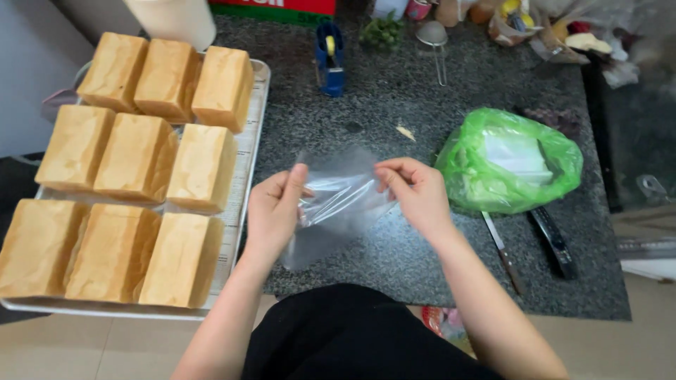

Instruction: Packaging loaves of bread into plastic bags and sealing them with tape.

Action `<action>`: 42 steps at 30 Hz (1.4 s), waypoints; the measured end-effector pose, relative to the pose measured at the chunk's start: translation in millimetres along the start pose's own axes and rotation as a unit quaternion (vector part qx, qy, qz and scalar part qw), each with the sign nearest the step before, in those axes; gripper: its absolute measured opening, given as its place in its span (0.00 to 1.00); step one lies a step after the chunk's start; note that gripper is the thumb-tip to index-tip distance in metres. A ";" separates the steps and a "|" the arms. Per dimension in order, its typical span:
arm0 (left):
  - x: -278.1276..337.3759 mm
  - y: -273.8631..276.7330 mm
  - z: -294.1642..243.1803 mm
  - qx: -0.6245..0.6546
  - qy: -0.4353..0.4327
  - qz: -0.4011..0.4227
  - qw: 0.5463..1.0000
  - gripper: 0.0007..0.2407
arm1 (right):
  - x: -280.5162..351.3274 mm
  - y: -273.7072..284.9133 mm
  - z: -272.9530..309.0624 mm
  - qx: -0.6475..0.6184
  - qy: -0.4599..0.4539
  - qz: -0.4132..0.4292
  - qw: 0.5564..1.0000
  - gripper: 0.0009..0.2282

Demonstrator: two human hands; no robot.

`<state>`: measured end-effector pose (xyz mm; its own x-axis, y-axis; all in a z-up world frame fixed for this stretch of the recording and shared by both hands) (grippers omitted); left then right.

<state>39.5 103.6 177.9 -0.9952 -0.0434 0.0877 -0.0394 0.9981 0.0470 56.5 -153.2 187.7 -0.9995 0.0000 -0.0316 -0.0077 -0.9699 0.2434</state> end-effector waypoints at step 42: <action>43.8 -50.3 2.7 -0.075 -0.012 -0.004 0.997 0.09 | 25.5 15.6 42.1 0.151 0.145 0.225 0.952 0.19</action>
<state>-2.4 51.6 176.7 -0.9968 -0.0495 0.0634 -0.0361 0.9798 0.1965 29.6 -158.0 231.5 -0.8535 -0.5085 -0.1136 0.3671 -0.7416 0.5615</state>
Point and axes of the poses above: each hand's wrist, its own x-axis away from the middle knuckle, its own y-axis out of the back of the hand, z = x × y, the point moved 10 cm from there along -x, towards the middle knuckle, and after that the axes turned 1 degree about -y, right-handed, at the moved point
